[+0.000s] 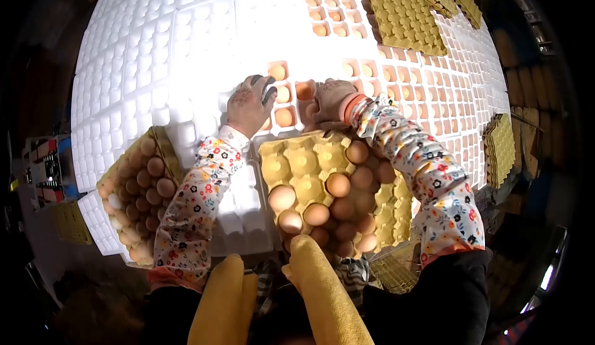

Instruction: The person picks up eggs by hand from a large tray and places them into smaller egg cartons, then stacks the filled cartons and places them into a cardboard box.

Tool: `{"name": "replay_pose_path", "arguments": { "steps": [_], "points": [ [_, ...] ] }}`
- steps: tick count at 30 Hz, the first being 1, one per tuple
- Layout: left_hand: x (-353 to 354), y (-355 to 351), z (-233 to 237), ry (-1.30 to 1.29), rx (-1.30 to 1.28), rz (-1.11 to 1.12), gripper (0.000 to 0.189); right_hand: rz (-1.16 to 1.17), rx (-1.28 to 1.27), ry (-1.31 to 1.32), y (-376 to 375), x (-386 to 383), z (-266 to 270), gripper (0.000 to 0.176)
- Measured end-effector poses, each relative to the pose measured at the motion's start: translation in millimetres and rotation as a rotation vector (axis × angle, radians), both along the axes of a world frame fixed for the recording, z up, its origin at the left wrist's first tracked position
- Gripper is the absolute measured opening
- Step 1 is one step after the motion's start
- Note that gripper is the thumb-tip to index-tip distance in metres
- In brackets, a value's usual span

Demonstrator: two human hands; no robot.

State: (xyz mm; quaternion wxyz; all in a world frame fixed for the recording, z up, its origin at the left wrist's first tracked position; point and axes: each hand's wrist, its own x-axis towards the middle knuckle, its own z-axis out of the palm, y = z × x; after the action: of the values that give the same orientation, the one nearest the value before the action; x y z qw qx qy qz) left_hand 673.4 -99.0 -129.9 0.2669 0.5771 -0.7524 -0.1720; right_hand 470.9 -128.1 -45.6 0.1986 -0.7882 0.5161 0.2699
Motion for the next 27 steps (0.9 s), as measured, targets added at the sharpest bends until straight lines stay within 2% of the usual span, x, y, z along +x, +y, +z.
{"name": "replay_pose_path", "arguments": {
  "steps": [1, 4, 5, 6, 8, 10, 12, 13, 14, 16, 18, 19, 20, 22, 24, 26, 27],
  "points": [
    [-7.5, -7.9, -7.5, 0.050, -0.088, 0.081, 0.032, -0.017, -0.018, -0.092, -8.2, -1.2, -13.4, 0.044],
    [-14.8, -16.8, -51.2, -0.348, -0.081, 0.082, 0.043, -0.054, -0.125, -0.381, -27.5, -10.2, -51.6, 0.042],
    [-17.7, -17.4, -52.8, -0.338, -0.018, 0.083, 0.046, 0.013, -0.269, -0.538, -33.3, -9.5, -56.0, 0.041],
    [-19.6, -19.5, -53.3, -0.328, 0.037, 0.078, 0.048, 0.007, -0.277, -0.561, -39.7, -11.0, -58.0, 0.043],
    [-9.0, -15.7, -49.8, -0.119, -0.064, 0.069, 0.042, 0.057, -0.307, -0.444, -55.4, -14.6, -76.6, 0.047],
    [3.5, -10.3, -27.1, 0.499, 0.091, 0.130, 0.036, 0.098, -0.436, -0.308, -69.1, -15.3, -82.9, 0.044],
    [14.4, 12.1, 19.7, 0.756, 0.252, 0.237, 0.030, 0.066, -0.474, -0.488, -83.7, -33.5, -92.3, 0.042],
    [21.4, 26.9, 42.5, 0.573, 0.077, 0.149, 0.029, 0.172, -0.538, -0.521, -84.5, -46.3, -97.5, 0.036],
    [27.5, 45.2, 60.6, 0.589, -0.005, 0.020, 0.029, 0.137, -0.561, -0.627, -75.1, -50.3, -90.1, 0.032],
    [30.3, 92.6, 100.5, 0.477, 0.015, -0.149, 0.032, 0.148, -0.604, -0.774, -40.6, -50.8, -41.0, 0.031],
    [27.7, 139.5, 114.2, 0.205, 0.088, -0.336, 0.039, -0.372, -0.156, -0.971, 20.5, -47.5, 19.9, 0.031],
    [23.1, 158.4, 125.8, 0.003, 0.194, -0.383, 0.047, -0.370, -0.002, -1.006, 51.2, -49.6, 52.3, 0.030],
    [19.3, 175.8, 124.6, -0.186, 0.122, -0.392, 0.051, -0.360, 0.168, -1.046, 79.2, -55.0, 64.1, 0.040],
    [13.3, 185.1, 108.4, -0.282, -0.035, -0.319, 0.051, -0.004, 0.059, -0.668, 126.4, -51.7, 84.1, 0.051],
    [7.2, 179.5, 109.9, -0.181, 0.138, -0.387, 0.049, 0.308, -0.245, -0.482, 156.9, -52.7, 57.8, 0.059],
    [3.4, 186.2, 110.5, -0.201, 0.099, -0.364, 0.047, 0.194, -0.236, -0.547, 171.4, -55.3, 59.4, 0.054],
    [5.2, 188.7, 111.3, 0.060, 0.067, -0.308, 0.046, 0.165, -0.248, -0.566, 175.9, -55.0, 60.1, 0.053]
  ]
}}
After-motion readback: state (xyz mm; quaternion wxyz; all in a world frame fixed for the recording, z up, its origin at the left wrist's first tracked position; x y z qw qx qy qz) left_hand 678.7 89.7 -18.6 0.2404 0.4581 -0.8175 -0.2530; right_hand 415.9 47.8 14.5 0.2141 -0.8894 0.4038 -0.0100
